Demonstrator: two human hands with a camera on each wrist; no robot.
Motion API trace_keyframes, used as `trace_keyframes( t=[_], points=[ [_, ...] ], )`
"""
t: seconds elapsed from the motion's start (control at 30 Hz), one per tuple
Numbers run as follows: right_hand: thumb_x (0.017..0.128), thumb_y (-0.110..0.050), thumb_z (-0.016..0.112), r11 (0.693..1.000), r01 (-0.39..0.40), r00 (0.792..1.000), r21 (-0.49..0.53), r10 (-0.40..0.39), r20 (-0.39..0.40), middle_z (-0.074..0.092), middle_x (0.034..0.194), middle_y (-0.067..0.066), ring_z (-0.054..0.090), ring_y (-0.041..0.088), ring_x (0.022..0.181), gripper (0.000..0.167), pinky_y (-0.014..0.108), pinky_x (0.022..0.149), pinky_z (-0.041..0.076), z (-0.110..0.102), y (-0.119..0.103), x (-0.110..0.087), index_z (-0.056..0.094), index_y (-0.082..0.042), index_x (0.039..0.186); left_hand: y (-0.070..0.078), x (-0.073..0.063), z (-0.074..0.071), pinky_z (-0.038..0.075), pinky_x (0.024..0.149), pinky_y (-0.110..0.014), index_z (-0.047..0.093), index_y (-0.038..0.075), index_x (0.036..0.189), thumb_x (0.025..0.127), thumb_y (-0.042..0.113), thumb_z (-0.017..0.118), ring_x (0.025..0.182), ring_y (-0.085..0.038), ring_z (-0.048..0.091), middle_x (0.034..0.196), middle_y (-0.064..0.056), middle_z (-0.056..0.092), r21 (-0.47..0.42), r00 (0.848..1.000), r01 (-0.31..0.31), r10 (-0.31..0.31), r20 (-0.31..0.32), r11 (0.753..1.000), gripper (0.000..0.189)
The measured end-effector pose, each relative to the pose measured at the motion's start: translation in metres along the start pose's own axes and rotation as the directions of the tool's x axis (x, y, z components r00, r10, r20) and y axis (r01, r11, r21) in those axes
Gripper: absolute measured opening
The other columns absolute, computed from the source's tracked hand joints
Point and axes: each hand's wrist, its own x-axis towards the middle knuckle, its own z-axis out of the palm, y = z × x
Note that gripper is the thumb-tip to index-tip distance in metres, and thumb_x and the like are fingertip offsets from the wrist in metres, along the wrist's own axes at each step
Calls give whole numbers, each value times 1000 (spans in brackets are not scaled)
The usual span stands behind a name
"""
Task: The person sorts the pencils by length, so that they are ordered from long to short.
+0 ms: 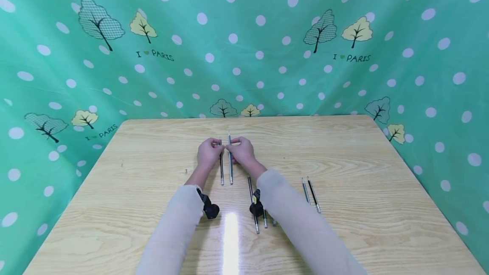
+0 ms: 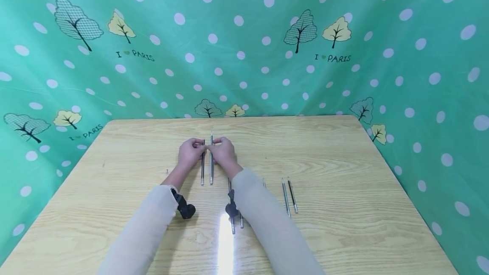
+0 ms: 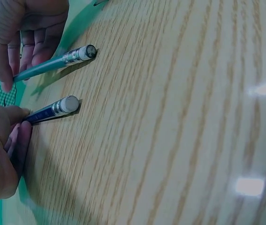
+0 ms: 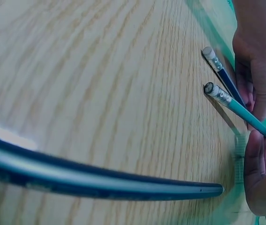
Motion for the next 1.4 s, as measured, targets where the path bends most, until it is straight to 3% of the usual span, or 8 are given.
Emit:
trace_keyframes(
  t=[0.5,0.93,1.13,1.3,1.4],
  points=[
    [86,-23,68,998,-6,1000,-59,5,-12,61,69,3,49,10,44,29,20,42,47,0,1,1,62,-13,112,0,0,0,55,61,-23,61,8,114,87,22,64,71,-16,63,97,-11,65,-22,1000,6,-5,17,1000,31],
    [86,-25,67,989,35,999,-141,-38,-13,59,67,1,49,9,45,28,18,40,42,6,2,3,62,-11,111,-2,3,1,54,59,-22,63,9,112,85,21,65,68,-15,62,94,-9,65,-18,1000,1,-1,-1,1000,29],
    [85,-24,68,981,74,996,-177,-80,-27,64,74,2,52,8,51,30,18,44,43,4,1,3,63,-9,110,-1,2,0,55,60,-23,62,10,112,86,22,66,69,-15,61,93,-8,64,-26,1000,3,-3,-4,1000,29],
    [85,-25,68,983,64,998,-170,-68,-18,66,79,4,53,9,50,31,19,44,44,4,2,3,63,-11,112,-1,2,0,56,60,-23,62,9,112,86,22,65,70,-15,62,95,-10,64,-27,1000,10,-10,4,1000,29],
    [85,-26,69,979,81,996,-188,-88,-27,68,88,5,56,10,60,31,19,51,46,4,3,2,63,-11,111,-2,1,0,56,61,-23,62,8,112,86,21,65,72,-16,63,97,-11,65,-30,1000,7,-6,5,1000,29]
  ],
)
